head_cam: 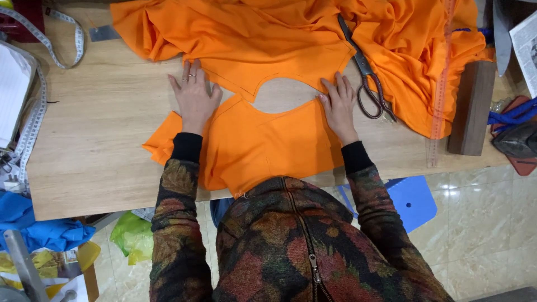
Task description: Arranging and measuring cut orange fabric pieces on a workbench to check dimensions.
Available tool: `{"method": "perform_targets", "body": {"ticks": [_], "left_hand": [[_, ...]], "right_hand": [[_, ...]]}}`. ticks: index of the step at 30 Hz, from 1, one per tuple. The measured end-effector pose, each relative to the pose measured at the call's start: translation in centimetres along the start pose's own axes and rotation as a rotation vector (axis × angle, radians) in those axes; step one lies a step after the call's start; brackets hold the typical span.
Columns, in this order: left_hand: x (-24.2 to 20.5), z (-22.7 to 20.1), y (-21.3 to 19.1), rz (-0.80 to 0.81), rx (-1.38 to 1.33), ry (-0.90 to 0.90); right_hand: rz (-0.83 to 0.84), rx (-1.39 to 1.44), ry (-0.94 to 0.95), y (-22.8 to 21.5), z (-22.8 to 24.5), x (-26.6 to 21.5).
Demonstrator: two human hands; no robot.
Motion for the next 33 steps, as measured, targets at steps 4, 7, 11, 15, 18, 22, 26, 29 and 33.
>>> {"method": "perform_targets", "body": {"ticks": [4, 7, 11, 15, 18, 22, 26, 29, 33], "left_hand": [[-0.4, 0.1, 0.0, 0.016, -0.111, -0.031], [-0.7, 0.0, -0.9, 0.003, -0.219, -0.059], [-1.6, -0.5, -3.2, 0.021, -0.291, -0.115], [-4.5, -1.0, -4.3, 0.069, -0.262, -0.194], [-8.3, -2.1, -5.6, 0.156, -0.128, -0.284], [-13.2, -3.5, -4.8, 0.101, -0.116, -0.256], [-14.2, -3.8, -5.4, 0.007, -0.037, -0.039], [-13.5, -3.2, -5.8, -0.003, -0.111, 0.078], [-12.0, -1.3, -4.5, 0.024, -0.201, 0.233]], "right_hand": [[-0.006, 0.040, 0.011, -0.2, -0.4, -0.7], [0.020, 0.083, 0.053, -0.4, -0.5, -1.5], [0.018, 0.131, 0.108, -0.5, -1.6, -2.8], [0.003, 0.170, 0.180, -2.0, -0.9, -5.4], [-0.126, 0.066, 0.158, -0.9, -2.6, -8.2], [-0.117, 0.041, 0.104, -0.5, 0.1, -12.0], [-0.114, -0.090, 0.025, 0.8, -0.2, -13.1], [-0.112, -0.120, 0.013, 0.5, -0.9, -13.2], [-0.090, -0.123, -0.034, 0.1, -1.0, -13.0]]}}
Point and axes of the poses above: each hand's wrist, its own x-axis towards the middle knuckle, its own y-axis out of the palm, z = x × y, the point moved 5 cm from there along x, towards the middle knuckle, and after that the axes turned 13 degrees about y, right-handed, at the moved point
